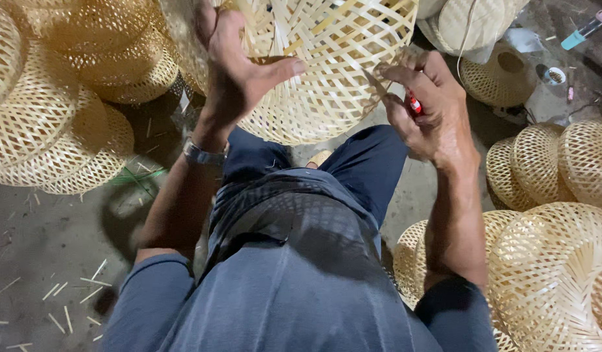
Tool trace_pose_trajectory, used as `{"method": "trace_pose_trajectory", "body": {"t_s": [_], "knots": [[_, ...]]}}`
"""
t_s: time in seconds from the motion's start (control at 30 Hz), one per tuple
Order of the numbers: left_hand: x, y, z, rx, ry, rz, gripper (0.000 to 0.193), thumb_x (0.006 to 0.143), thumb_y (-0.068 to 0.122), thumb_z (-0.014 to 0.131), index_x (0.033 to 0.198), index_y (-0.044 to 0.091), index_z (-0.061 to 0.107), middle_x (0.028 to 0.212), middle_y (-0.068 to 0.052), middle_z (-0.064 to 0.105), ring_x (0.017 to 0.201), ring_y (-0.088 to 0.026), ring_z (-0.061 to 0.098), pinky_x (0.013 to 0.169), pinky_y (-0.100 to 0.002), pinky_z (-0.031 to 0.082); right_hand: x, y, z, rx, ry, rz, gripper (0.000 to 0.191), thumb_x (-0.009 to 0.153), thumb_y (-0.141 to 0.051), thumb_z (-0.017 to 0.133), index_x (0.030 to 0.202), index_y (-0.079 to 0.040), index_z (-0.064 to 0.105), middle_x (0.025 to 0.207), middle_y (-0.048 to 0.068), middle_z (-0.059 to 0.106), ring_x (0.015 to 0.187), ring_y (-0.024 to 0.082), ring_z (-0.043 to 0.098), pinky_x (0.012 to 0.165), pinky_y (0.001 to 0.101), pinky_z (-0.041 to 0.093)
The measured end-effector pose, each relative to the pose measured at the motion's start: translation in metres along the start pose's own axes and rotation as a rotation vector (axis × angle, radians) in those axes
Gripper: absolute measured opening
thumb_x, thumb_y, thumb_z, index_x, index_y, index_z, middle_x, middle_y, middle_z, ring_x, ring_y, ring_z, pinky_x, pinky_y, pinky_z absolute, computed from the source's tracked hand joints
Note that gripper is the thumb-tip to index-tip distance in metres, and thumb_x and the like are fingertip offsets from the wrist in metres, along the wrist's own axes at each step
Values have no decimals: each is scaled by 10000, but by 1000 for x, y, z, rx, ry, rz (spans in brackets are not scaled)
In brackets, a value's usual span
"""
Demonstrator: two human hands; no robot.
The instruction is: The person sits on the floor holding a woven bamboo lampshade on their lap and trims off excess bamboo strip ends around its rim with a small knife, rotating the lampshade to work around the edge, then sets it down with other finished lampshades.
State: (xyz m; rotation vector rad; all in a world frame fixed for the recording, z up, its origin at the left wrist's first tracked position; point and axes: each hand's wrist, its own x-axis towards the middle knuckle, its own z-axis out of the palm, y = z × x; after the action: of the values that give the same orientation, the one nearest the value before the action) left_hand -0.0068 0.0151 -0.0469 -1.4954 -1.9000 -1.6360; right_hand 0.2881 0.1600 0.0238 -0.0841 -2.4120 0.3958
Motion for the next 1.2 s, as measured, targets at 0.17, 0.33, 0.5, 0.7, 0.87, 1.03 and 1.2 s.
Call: {"method": "trace_pose_trajectory", "body": {"t_s": [0.17, 0.33, 0.5, 0.7, 0.87, 1.03, 1.2], "knots": [[17, 4, -11, 27, -100, 368, 716, 909, 416, 962, 1331, -30, 592, 1330, -173, 593, 1280, -311, 545, 1103, -433, 474, 6, -10, -16, -14, -144, 18, 440, 908, 9, 717, 1337, -72, 660, 1219, 155, 603, 956, 287, 637, 787, 367, 537], [22, 2, -16, -95, -193, 494, 659, 998, 323, 928, 1392, -48, 552, 1355, -177, 600, 1268, -296, 599, 1104, -388, 489, 9, -17, -21, -87, -164, -47, 363, 976, -40, 747, 1314, -46, 616, 1176, 161, 597, 1002, 330, 674, 881, 405, 559], [24, 2, -15, -41, -167, 627, 679, 984, 287, 898, 1418, -73, 520, 1366, -195, 576, 1276, -297, 582, 1084, -387, 484, 12, -22, -23, -208, -176, -75, 425, 957, -43, 767, 1356, -67, 623, 1232, 149, 616, 999, 350, 698, 837, 413, 577], [25, 7, -17, -86, -178, 610, 662, 986, 284, 915, 1359, -102, 526, 1341, -222, 578, 1256, -336, 573, 1072, -431, 471, 13, -25, -21, -219, -190, -109, 405, 930, -39, 785, 1300, -48, 621, 1201, 160, 604, 948, 358, 687, 778, 413, 563], [26, 8, -17, -27, -152, 562, 739, 926, 367, 913, 1349, -89, 514, 1221, -160, 541, 1160, -269, 529, 983, -400, 458, 11, -21, -17, -155, -181, -108, 379, 938, -9, 763, 1282, -28, 607, 1215, 147, 619, 975, 356, 688, 796, 404, 565], [21, -1, -11, 43, -91, 565, 695, 872, 345, 1008, 1206, -64, 557, 1138, -164, 429, 1103, -292, 428, 874, -396, 420, 2, -15, -9, -141, -167, -89, 427, 897, 12, 770, 1293, -21, 611, 1185, 162, 616, 933, 365, 681, 759, 408, 556], [13, -8, -4, -15, -118, 318, 745, 823, 434, 1000, 1100, -39, 495, 1096, -117, 391, 1057, -241, 441, 882, -373, 422, -7, -10, 14, -172, -187, 38, 527, 845, -17, 785, 1343, -12, 611, 1204, 201, 617, 849, 332, 686, 726, 401, 581]]}}
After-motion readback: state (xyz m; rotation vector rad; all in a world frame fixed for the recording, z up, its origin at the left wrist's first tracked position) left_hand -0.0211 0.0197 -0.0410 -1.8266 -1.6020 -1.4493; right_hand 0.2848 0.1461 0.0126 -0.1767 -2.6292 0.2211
